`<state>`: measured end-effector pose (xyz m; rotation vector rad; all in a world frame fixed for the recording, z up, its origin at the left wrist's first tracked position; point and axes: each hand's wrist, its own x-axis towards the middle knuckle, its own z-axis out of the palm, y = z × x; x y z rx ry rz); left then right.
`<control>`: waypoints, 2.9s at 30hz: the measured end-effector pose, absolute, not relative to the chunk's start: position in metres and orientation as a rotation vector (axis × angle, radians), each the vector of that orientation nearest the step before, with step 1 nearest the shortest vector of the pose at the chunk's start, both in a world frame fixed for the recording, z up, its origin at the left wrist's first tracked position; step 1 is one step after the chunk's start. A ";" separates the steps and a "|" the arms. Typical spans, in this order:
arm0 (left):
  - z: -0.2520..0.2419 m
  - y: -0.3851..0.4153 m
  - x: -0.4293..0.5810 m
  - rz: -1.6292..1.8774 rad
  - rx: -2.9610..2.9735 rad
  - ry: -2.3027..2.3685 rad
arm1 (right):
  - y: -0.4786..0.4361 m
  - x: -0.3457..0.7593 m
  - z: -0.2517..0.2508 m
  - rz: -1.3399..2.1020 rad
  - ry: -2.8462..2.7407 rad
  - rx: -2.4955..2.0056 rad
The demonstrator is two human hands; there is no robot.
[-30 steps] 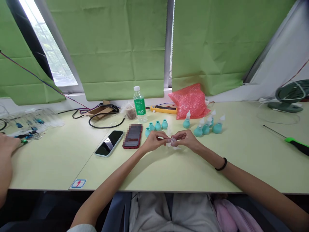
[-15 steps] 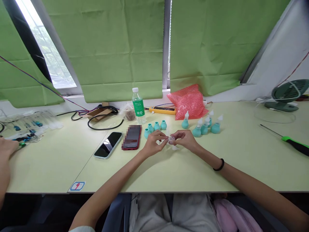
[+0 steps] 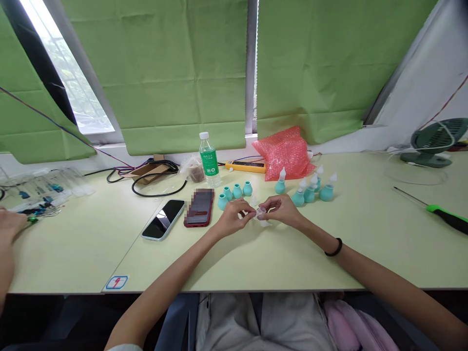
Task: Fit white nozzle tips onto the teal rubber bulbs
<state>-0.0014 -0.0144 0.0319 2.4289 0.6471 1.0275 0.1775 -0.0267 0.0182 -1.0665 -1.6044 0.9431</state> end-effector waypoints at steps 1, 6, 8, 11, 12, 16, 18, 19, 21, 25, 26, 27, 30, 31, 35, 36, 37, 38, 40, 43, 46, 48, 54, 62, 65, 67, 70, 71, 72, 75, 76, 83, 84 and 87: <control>0.032 -0.015 -0.002 1.035 2.432 0.649 | -0.027 0.178 0.018 0.937 -1.608 -1.068; 0.030 -0.015 -0.001 1.025 2.342 0.711 | -0.028 0.176 0.017 0.913 -1.597 -1.077; 0.029 -0.016 -0.001 0.982 2.292 0.750 | -0.029 0.175 0.017 0.910 -1.598 -1.074; 0.028 -0.017 0.000 0.937 2.261 0.787 | -0.031 0.174 0.017 0.908 -1.597 -1.068; 0.028 -0.017 0.000 0.935 2.261 0.792 | -0.031 0.174 0.017 0.910 -1.593 -1.069; 0.025 -0.019 0.004 0.952 2.271 0.791 | -0.032 0.171 0.018 0.908 -1.580 -1.074; 0.024 -0.019 0.006 0.974 2.269 0.798 | -0.031 0.171 0.019 0.899 -1.577 -1.071; 0.023 -0.019 0.006 0.994 2.264 0.807 | -0.031 0.171 0.018 0.894 -1.576 -1.068; 0.024 -0.017 0.005 1.063 2.240 0.851 | -0.030 0.171 0.018 0.886 -1.569 -1.059; 0.027 -0.011 0.000 1.157 2.081 0.933 | -0.029 0.173 0.017 0.891 -1.552 -1.049; 0.028 -0.010 -0.001 1.142 2.037 0.918 | -0.029 0.173 0.017 0.893 -1.551 -1.046; 0.028 -0.010 -0.001 1.114 2.002 0.891 | -0.029 0.173 0.016 0.898 -1.552 -1.038; 0.028 -0.009 0.000 1.020 1.942 0.801 | -0.030 0.172 0.017 0.928 -1.565 -1.004; 0.028 -0.009 0.000 0.993 1.925 0.770 | -0.031 0.172 0.017 0.939 -1.568 -0.997; 0.027 -0.007 0.000 0.926 1.849 0.648 | -0.033 0.171 0.019 0.970 -1.563 -1.001; 0.027 -0.006 -0.001 0.919 1.837 0.630 | -0.034 0.171 0.019 0.978 -1.559 -1.003; 0.028 -0.006 -0.001 0.917 1.831 0.618 | -0.034 0.171 0.020 0.983 -1.554 -1.005; 0.028 -0.006 -0.002 0.916 1.830 0.613 | -0.034 0.171 0.020 0.985 -1.547 -1.006; 0.028 -0.006 -0.002 0.916 1.840 0.625 | -0.033 0.172 0.019 0.985 -1.530 -1.011; 0.028 -0.007 -0.001 0.925 1.871 0.680 | -0.031 0.173 0.018 0.980 -1.514 -1.014; 0.029 -0.010 0.000 0.986 1.901 0.725 | -0.029 0.172 0.016 0.951 -1.499 -1.020; 0.030 -0.012 0.001 1.062 1.940 0.761 | -0.029 0.171 0.015 0.911 -1.491 -1.027; 0.030 -0.016 0.001 1.116 2.163 0.841 | -0.032 0.167 0.012 0.794 -1.498 -1.034; 0.029 -0.018 0.005 0.994 2.107 0.898 | -0.036 0.165 0.012 0.671 -1.553 -1.036; 0.033 -0.014 0.001 0.851 1.765 0.749 | -0.035 0.165 0.016 0.853 -1.495 -0.989; 0.038 -0.010 -0.004 0.754 1.481 0.613 | -0.031 0.168 0.018 0.993 -1.406 -0.951; 0.046 -0.005 -0.011 0.742 1.273 0.513 | -0.024 0.175 0.017 1.127 -1.267 -0.921; 0.047 -0.004 -0.013 0.775 1.286 0.519 | -0.021 0.178 0.017 1.131 -1.243 -0.929; 0.048 -0.003 -0.014 0.819 1.340 0.543 | -0.019 0.180 0.016 1.103 -1.239 -0.950; 0.046 -0.001 -0.014 1.003 1.682 0.751 | -0.015 0.183 0.019 0.860 -1.315 -1.035; 0.043 -0.001 -0.014 1.066 1.825 0.847 | -0.013 0.182 0.021 0.770 -1.361 -1.055; 0.023 0.008 -0.011 0.881 2.644 1.260 | 0.022 0.169 0.030 0.352 -1.713 -1.160; 0.020 0.009 -0.010 0.844 2.703 1.277 | 0.030 0.168 0.029 0.289 -1.768 -1.204; 0.011 0.010 -0.008 0.756 2.796 1.260 | 0.046 0.165 0.020 0.126 -1.919 -1.293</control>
